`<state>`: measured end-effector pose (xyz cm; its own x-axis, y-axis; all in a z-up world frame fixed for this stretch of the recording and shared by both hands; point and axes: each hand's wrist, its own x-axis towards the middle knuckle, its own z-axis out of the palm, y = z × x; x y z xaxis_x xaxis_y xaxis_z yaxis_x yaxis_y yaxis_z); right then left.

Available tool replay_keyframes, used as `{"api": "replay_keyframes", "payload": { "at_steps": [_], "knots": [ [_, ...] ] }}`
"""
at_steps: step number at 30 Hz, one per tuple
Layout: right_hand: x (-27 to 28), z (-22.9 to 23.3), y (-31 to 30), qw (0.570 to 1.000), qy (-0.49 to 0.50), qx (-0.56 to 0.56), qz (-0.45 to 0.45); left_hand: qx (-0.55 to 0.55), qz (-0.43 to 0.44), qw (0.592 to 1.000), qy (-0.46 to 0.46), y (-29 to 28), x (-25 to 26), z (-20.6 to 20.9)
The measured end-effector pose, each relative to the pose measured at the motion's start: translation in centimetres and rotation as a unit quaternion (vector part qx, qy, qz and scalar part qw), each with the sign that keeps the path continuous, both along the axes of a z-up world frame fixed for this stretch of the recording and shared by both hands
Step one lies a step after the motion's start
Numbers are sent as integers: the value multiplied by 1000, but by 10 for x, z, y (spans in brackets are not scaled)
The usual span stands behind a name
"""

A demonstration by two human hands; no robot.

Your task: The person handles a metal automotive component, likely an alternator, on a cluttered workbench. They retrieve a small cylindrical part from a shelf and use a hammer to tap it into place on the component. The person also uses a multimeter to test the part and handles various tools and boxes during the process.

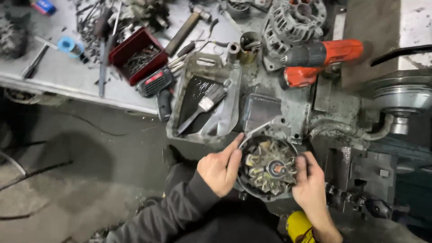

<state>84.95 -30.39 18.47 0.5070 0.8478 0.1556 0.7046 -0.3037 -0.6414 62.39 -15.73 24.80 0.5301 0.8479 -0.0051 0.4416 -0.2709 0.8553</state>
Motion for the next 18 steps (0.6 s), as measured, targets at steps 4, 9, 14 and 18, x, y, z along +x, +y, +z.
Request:
{"api": "replay_keyframes", "payload": {
  "at_steps": [4,9,14,18],
  "knots": [
    [1,2,1,980,191,-19,-46,-144,-9,989,-25,-3,-1,5],
    [-22,61,8,987,150,-18,-59,-147,-29,976,-161,-12,-16,-4],
    [-45,121,-4,973,212,71,51,-479,-23,733,-482,-41,-51,-72],
    [-39,118,17,932,323,-16,161,-688,-59,462,-557,-43,-82,-103]
  ]
}}
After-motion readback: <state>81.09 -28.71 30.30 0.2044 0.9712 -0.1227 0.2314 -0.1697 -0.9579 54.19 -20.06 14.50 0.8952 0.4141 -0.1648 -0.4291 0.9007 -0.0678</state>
